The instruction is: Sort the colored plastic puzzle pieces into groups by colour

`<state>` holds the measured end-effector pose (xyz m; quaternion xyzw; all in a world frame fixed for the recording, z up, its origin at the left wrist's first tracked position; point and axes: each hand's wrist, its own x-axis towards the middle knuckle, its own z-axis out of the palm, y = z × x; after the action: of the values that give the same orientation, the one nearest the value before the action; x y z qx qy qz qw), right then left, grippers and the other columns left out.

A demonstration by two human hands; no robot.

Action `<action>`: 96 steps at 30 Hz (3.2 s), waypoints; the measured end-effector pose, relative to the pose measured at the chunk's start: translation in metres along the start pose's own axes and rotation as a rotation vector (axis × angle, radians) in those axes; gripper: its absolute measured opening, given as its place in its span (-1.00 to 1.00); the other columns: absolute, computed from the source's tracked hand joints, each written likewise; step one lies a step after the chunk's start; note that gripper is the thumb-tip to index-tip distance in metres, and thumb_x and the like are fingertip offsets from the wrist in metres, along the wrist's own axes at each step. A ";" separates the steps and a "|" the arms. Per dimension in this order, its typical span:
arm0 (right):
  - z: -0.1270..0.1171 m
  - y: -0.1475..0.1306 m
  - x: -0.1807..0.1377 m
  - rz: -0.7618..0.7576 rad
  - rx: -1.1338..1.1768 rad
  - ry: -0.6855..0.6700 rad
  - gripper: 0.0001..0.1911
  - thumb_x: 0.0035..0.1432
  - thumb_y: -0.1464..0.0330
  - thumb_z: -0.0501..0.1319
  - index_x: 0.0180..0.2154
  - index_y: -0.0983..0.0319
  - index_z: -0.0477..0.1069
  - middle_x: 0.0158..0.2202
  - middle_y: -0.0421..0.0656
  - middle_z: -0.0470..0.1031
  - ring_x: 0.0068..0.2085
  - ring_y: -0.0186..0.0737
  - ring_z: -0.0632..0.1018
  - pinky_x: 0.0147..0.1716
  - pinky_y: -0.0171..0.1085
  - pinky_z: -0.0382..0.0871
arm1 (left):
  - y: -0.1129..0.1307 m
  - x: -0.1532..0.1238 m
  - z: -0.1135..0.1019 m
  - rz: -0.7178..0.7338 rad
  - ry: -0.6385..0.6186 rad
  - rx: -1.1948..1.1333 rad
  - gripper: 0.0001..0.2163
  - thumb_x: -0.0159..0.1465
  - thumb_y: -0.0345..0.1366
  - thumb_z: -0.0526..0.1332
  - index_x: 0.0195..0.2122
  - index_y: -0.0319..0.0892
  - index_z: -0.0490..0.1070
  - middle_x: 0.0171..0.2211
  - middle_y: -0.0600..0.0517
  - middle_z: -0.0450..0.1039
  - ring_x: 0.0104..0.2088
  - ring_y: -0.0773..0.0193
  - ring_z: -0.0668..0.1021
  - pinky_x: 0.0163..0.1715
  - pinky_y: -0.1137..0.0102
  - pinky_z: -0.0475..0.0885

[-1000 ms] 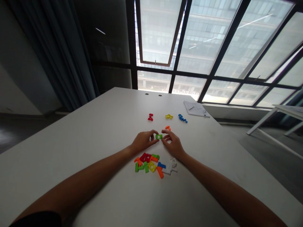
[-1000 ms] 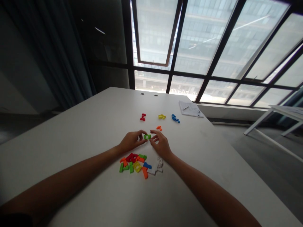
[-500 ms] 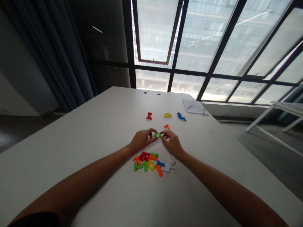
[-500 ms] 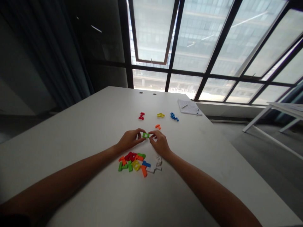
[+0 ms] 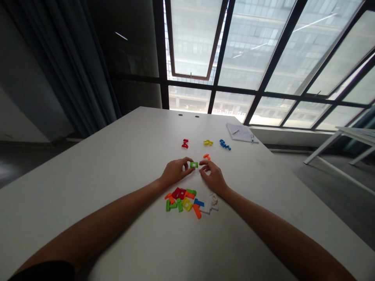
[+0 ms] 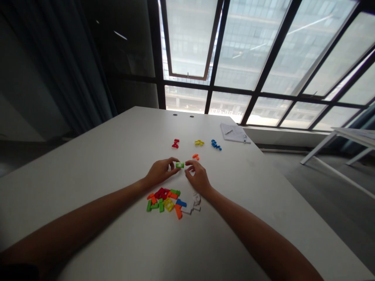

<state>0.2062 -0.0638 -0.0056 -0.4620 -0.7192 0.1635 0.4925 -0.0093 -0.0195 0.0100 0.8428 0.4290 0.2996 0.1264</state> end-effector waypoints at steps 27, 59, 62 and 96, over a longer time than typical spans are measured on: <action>-0.005 -0.001 0.000 -0.216 0.100 -0.552 -0.86 0.28 0.29 0.30 -0.27 0.17 0.63 -0.29 -0.13 0.65 -0.24 -0.19 0.62 -0.10 -0.21 0.46 | -0.041 0.014 0.006 -0.154 0.072 0.257 -0.40 0.30 -0.22 0.24 0.34 -0.16 0.15 0.11 -0.14 0.50 0.12 -0.04 0.48 0.13 0.16 0.33; -0.005 -0.001 -0.004 -0.020 0.025 -0.185 -0.69 0.14 0.39 0.29 -0.04 0.18 0.43 -0.18 -0.14 0.62 -0.31 -0.27 0.60 -0.21 -0.23 0.50 | 0.004 -0.025 -0.012 0.044 -0.166 -0.169 -0.74 0.37 -0.05 0.19 -0.04 -0.06 0.50 -0.25 0.06 0.59 -0.40 0.30 0.56 -0.34 0.42 0.43; -0.004 0.001 -0.004 -0.026 0.034 -0.176 -0.67 0.15 0.38 0.29 -0.02 0.18 0.42 -0.16 -0.14 0.62 -0.31 -0.27 0.60 -0.21 -0.22 0.51 | 0.001 -0.024 -0.011 0.043 -0.164 -0.171 -0.74 0.36 -0.06 0.21 -0.05 -0.05 0.51 -0.27 0.07 0.58 -0.40 0.31 0.56 -0.35 0.42 0.42; -0.004 0.001 -0.005 0.000 0.016 -0.310 -0.86 0.17 0.46 0.26 -0.25 0.19 0.59 -0.34 -0.19 0.64 -0.35 -0.25 0.59 -0.26 -0.28 0.45 | -0.007 -0.012 -0.007 -0.226 -0.122 0.206 -0.66 0.36 -0.01 0.15 0.06 0.06 0.53 -0.29 0.05 0.63 -0.29 0.12 0.61 -0.42 0.37 0.29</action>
<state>0.2105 -0.0687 -0.0074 -0.4274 -0.7852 0.2386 0.3793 -0.0230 -0.0250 0.0073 0.8143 0.5410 0.1862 0.0978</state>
